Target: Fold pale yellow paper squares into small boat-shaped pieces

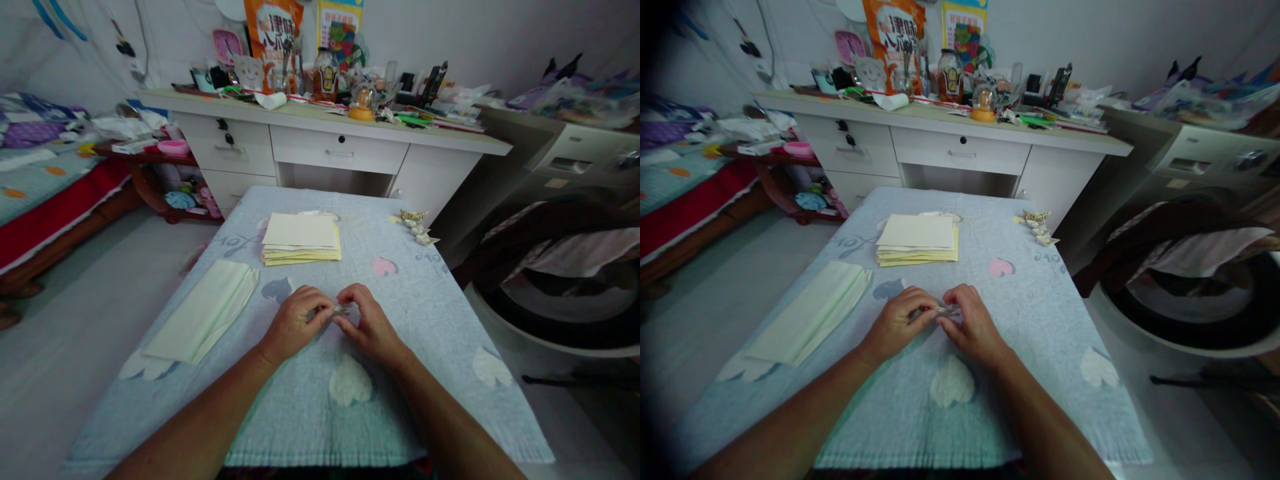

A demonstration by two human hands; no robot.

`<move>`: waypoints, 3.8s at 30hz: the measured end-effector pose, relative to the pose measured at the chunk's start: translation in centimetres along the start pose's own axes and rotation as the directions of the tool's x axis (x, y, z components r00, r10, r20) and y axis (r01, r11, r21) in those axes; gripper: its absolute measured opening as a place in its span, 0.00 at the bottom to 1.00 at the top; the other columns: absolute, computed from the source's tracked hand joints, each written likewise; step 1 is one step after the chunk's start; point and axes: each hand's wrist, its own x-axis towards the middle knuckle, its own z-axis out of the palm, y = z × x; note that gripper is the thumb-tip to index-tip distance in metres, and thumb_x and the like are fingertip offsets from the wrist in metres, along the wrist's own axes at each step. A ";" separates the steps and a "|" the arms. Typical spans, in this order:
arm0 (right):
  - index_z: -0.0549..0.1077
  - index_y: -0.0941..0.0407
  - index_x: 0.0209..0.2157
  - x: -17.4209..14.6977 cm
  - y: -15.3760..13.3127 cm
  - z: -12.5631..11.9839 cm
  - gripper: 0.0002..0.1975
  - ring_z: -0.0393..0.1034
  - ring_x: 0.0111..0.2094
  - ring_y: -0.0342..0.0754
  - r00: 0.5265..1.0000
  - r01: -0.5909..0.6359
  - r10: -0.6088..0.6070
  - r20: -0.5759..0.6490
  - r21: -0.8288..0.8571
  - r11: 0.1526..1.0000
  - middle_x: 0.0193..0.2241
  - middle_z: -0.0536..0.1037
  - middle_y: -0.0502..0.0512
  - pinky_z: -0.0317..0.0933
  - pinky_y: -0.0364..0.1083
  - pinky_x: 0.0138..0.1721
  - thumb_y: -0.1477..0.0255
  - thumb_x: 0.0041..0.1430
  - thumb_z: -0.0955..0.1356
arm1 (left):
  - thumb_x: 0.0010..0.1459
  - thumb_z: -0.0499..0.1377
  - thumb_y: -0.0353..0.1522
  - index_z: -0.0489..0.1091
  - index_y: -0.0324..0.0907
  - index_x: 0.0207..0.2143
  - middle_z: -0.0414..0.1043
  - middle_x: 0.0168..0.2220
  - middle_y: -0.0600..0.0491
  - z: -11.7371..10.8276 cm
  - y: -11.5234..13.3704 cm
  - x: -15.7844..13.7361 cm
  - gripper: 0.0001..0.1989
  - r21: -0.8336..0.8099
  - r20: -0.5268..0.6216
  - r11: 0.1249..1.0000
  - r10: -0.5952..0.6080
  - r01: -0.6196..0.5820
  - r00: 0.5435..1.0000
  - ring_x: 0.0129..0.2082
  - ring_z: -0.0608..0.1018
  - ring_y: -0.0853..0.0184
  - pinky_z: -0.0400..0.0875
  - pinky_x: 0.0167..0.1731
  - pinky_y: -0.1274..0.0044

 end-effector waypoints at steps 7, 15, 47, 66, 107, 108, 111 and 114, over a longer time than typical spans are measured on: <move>0.68 0.54 0.33 0.0 0.4 0.4 0.02 0.63 0.36 0.48 1.000 -0.013 0.014 -0.014 0.030 0.999 0.31 0.69 0.52 0.57 0.47 0.40 0.73 0.61 0.65 | 0.59 0.56 0.30 0.70 0.41 0.29 0.70 0.28 0.54 0.3 -0.2 -0.1 0.05 -0.037 0.023 0.996 -0.085 0.086 0.996 0.31 0.72 0.69 0.65 0.33 0.77; 0.68 0.55 0.31 0.1 0.4 0.5 0.07 0.62 0.36 0.48 0.997 0.054 -0.052 0.061 -0.027 0.998 0.29 0.69 0.52 0.56 0.48 0.40 0.75 0.63 0.62 | 0.59 0.56 0.30 0.70 0.41 0.28 0.69 0.28 0.54 0.3 0.1 -0.1 0.07 -0.029 0.076 0.997 -0.069 0.072 0.995 0.30 0.70 0.70 0.63 0.32 0.78; 0.68 0.54 0.34 0.4 0.5 1.6 0.13 0.64 0.27 0.41 0.927 -0.271 0.374 -0.005 0.680 0.681 0.26 0.68 0.47 0.59 0.41 0.30 0.65 0.51 0.72 | 0.56 0.60 0.35 0.66 0.42 0.37 0.67 0.27 0.59 1.5 0.6 -0.3 0.08 -0.266 0.030 0.921 -0.285 0.283 0.958 0.27 0.71 0.72 0.64 0.29 0.81; 0.66 0.56 0.31 -0.2 0.6 1.3 0.12 0.59 0.23 0.40 0.885 -0.366 0.459 -0.080 0.491 0.791 0.22 0.66 0.46 0.53 0.40 0.24 0.62 0.56 0.68 | 0.54 0.59 0.28 0.68 0.43 0.37 0.70 0.30 0.58 1.1 0.5 -0.4 0.07 -0.056 -0.098 0.969 -0.245 0.241 0.964 0.29 0.72 0.72 0.65 0.32 0.80; 0.67 0.56 0.28 -0.5 0.6 0.9 0.12 0.57 0.23 0.40 0.909 -0.361 0.416 -0.007 0.485 0.797 0.21 0.65 0.46 0.52 0.40 0.26 0.63 0.59 0.66 | 0.54 0.60 0.30 0.69 0.43 0.38 0.71 0.29 0.58 0.9 0.9 -0.2 0.08 -0.097 -0.073 0.962 -0.265 0.257 0.962 0.28 0.73 0.72 0.68 0.33 0.80; 0.68 0.56 0.29 -0.5 0.6 0.9 0.12 0.57 0.24 0.40 0.912 -0.357 0.411 0.005 0.504 0.787 0.22 0.65 0.46 0.53 0.40 0.26 0.63 0.59 0.66 | 0.54 0.60 0.30 0.69 0.43 0.39 0.71 0.29 0.58 0.9 0.9 -0.2 0.08 -0.110 -0.073 0.959 -0.270 0.261 0.960 0.28 0.73 0.72 0.68 0.33 0.80; 0.68 0.56 0.32 -0.4 0.5 1.1 0.10 0.58 0.25 0.41 0.922 -0.338 0.387 0.031 0.554 0.761 0.24 0.66 0.46 0.54 0.40 0.27 0.64 0.56 0.68 | 0.54 0.60 0.29 0.69 0.43 0.39 0.72 0.29 0.58 1.0 0.8 -0.2 0.09 -0.182 -0.073 0.945 -0.290 0.273 0.954 0.29 0.74 0.72 0.68 0.33 0.80; 0.68 0.56 0.32 -0.3 0.5 1.3 0.10 0.59 0.26 0.41 0.927 -0.332 0.374 0.033 0.538 0.775 0.25 0.66 0.46 0.54 0.40 0.28 0.64 0.55 0.69 | 0.54 0.61 0.31 0.69 0.42 0.40 0.73 0.31 0.56 1.2 0.5 -0.3 0.10 -0.273 -0.054 0.915 -0.324 0.298 0.944 0.31 0.76 0.70 0.70 0.36 0.79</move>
